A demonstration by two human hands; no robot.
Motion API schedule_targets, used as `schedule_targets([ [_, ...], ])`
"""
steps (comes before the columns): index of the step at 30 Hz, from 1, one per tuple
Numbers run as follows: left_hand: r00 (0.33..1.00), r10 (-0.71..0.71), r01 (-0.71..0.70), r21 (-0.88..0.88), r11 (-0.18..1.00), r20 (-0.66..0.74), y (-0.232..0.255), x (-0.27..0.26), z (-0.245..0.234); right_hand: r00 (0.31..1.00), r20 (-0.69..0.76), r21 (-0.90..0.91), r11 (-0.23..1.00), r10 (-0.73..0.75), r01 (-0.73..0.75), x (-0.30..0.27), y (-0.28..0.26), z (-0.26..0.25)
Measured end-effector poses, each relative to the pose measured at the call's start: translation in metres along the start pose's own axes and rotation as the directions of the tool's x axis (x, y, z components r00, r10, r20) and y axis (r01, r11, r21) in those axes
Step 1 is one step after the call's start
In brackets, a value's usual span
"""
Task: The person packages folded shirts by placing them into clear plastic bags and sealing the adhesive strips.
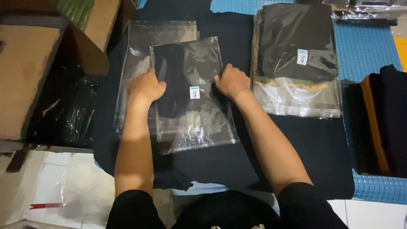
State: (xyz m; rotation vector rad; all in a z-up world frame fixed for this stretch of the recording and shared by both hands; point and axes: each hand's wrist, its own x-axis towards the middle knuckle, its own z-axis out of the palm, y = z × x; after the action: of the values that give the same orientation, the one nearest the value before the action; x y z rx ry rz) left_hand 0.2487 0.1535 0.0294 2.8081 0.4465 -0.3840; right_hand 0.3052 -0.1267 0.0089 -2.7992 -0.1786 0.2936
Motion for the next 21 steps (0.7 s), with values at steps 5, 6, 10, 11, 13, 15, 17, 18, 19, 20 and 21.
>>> schedule_targets([
  [5,0.998,0.014,-0.009,-0.093,0.996,0.053,-0.002,-0.015,-0.016,0.997,-0.016,0.151,0.985,-0.076,0.078,0.017,0.015,0.022],
  [6,0.998,0.042,-0.035,-0.126,0.991,0.054,-0.002,-0.016,-0.019,0.997,-0.026,0.197,0.977,-0.073,0.077,0.02,0.016,0.024],
  [10,0.998,0.065,-0.066,-0.21,0.975,-0.008,0.002,-0.024,-0.024,0.994,-0.046,0.291,0.951,-0.096,0.105,0.019,0.015,0.012],
  [11,0.993,0.109,-0.118,-0.266,0.957,-0.05,0.005,-0.029,-0.028,0.988,-0.086,0.348,0.926,-0.126,0.148,0.021,0.016,0.011],
  [13,0.984,0.149,-0.172,-0.318,0.932,-0.095,0.012,-0.038,-0.033,0.98,-0.127,0.402,0.895,-0.154,0.192,0.018,0.016,0.002],
  [15,0.964,0.18,-0.25,-0.433,0.866,-0.197,0.02,-0.045,-0.036,0.962,-0.214,0.525,0.81,-0.171,0.261,0.009,0.016,-0.014],
  [17,0.948,0.205,-0.304,-0.502,0.809,-0.244,0.03,-0.049,-0.036,0.95,-0.248,0.543,0.785,-0.189,0.298,0.002,0.02,-0.029],
  [18,0.929,0.224,-0.358,-0.564,0.744,-0.294,0.035,-0.051,-0.036,0.937,-0.282,0.557,0.759,-0.207,0.336,-0.001,0.023,-0.038],
  [19,0.929,0.225,-0.358,-0.564,0.744,-0.293,0.039,-0.051,-0.034,0.937,-0.282,0.557,0.76,-0.206,0.335,-0.004,0.026,-0.048],
  [20,0.913,0.231,-0.399,-0.614,0.681,-0.336,0.043,-0.052,-0.031,0.931,-0.275,0.532,0.768,-0.241,0.356,-0.007,0.029,-0.058],
  [21,0.896,0.231,-0.436,-0.658,0.614,-0.379,0.046,-0.052,-0.028,0.924,-0.265,0.508,0.775,-0.276,0.377,-0.01,0.032,-0.067],
])
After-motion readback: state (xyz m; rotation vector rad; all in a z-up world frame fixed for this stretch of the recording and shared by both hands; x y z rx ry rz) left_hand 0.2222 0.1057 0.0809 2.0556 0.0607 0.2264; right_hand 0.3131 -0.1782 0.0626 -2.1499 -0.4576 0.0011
